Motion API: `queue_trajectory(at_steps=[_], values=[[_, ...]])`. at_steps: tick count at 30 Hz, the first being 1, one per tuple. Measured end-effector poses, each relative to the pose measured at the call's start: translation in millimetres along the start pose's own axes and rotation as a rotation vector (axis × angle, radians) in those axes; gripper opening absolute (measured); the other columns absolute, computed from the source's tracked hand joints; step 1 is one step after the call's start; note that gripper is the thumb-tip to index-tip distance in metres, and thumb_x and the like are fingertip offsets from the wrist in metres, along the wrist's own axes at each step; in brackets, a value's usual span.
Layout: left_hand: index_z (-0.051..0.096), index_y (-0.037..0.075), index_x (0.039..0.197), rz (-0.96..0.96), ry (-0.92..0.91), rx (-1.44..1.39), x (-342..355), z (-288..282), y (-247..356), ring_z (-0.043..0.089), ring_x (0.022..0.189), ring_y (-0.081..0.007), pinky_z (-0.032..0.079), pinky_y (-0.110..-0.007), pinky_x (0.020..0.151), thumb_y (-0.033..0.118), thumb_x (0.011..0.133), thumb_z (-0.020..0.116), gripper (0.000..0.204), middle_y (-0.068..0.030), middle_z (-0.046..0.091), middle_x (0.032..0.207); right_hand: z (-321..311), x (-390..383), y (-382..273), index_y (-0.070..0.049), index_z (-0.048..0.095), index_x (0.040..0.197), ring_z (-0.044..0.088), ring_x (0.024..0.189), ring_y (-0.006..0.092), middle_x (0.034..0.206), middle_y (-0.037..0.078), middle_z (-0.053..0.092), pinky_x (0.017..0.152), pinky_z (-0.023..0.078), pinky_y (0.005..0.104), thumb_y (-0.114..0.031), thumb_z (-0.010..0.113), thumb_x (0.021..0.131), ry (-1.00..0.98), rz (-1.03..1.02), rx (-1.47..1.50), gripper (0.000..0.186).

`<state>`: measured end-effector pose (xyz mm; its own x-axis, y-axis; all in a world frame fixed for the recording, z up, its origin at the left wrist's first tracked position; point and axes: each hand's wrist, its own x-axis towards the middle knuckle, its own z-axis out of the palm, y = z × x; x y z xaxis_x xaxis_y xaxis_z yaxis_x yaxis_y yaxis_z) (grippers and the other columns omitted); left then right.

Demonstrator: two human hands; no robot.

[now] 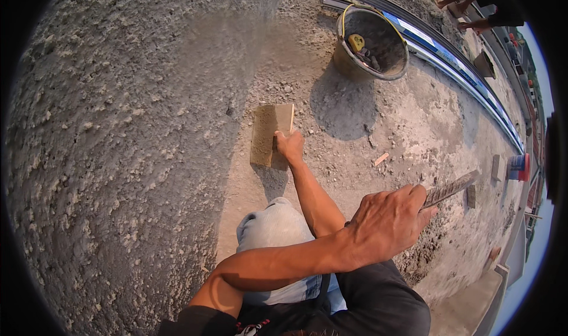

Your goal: The person applies plaster to a rough wall surface using a float and a pointed tool to smooth the finish.

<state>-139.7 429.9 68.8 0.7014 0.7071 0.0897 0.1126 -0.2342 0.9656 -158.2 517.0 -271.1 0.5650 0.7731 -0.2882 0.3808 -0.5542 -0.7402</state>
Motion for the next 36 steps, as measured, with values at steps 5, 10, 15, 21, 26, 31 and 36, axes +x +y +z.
queue_trajectory(at_steps=[5,10,15,21,26,31,36], values=[[0.047,0.002,0.078,-0.046,0.042,0.002,4.7,-17.5,-7.1,0.06,0.062,-0.0383,0.047,-0.046,0.053,0.03,0.091,0.059,0.033,-0.0175,0.055,0.068,-20.4,-20.4,-24.2,0.007,0.067,0.085,0.065,0.084,0.0425,0.084,0.03,0.065,0.077,0.05,0.0472,-0.03,0.068,0.073,-0.031,0.063,0.207,0.039],[0.047,0.001,0.077,-0.02,0.016,-0.037,18.8,-4.7,-0.7,0.06,0.06,-0.0389,0.046,-0.046,0.053,0.027,0.091,0.06,0.032,-0.0175,0.055,0.067,14.4,19.6,-14.6,0.003,0.07,0.088,0.068,0.08,0.0365,0.079,0.027,0.067,0.073,0.052,0.0427,-0.03,0.07,0.074,0.019,0.034,-0.022,0.036],[0.048,0.001,0.081,-0.055,0.058,0.001,19.5,-15.1,-10.8,0.061,0.065,-0.0405,0.048,-0.047,0.056,0.027,0.091,0.057,0.029,-0.0196,0.058,0.072,-35.6,14.7,2.7,0.002,0.07,0.09,0.069,0.077,0.0349,0.078,0.024,0.068,0.071,0.052,0.0425,-0.026,0.067,0.076,0.046,0.081,0.119,0.031],[0.049,0.0,0.081,-0.01,0.05,-0.047,29.3,-5.1,2.0,0.06,0.063,-0.0406,0.046,-0.047,0.055,0.027,0.091,0.059,0.03,-0.0206,0.058,0.07,6.9,72.6,-39.7,0.005,0.069,0.09,0.068,0.078,0.0362,0.079,0.026,0.067,0.073,0.052,0.0412,-0.028,0.066,0.076,0.103,-0.012,0.091,0.036],[0.048,-0.001,0.08,-0.043,0.075,-0.028,23.3,-10.7,-5.6,0.059,0.061,-0.0407,0.044,-0.046,0.054,0.026,0.092,0.059,0.032,-0.0211,0.056,0.067,-37.9,74.5,-14.2,0.007,0.068,0.086,0.066,0.085,0.0395,0.084,0.028,0.066,0.079,0.051,0.0468,-0.025,0.066,0.072,0.136,0.217,0.161,0.035],[0.048,-0.002,0.079,-0.003,0.098,-0.022,27.3,-5.4,-4.9,0.059,0.061,-0.0408,0.045,-0.046,0.055,0.026,0.092,0.059,0.032,-0.0218,0.056,0.066,-58.1,61.3,-32.5,0.008,0.068,0.089,0.066,0.088,0.0397,0.088,0.028,0.067,0.079,0.051,0.0439,-0.026,0.064,0.074,0.152,0.098,0.112,0.037],[0.049,-0.001,0.079,-0.031,-0.021,-0.042,25.3,3.0,1.9,0.06,0.063,-0.0409,0.046,-0.047,0.056,0.027,0.092,0.059,0.032,-0.0216,0.057,0.069,-14.5,82.3,-21.7,0.005,0.068,0.088,0.066,0.088,0.0407,0.087,0.028,0.066,0.08,0.052,0.0438,-0.027,0.065,0.073,0.169,0.148,-0.1,0.035]])
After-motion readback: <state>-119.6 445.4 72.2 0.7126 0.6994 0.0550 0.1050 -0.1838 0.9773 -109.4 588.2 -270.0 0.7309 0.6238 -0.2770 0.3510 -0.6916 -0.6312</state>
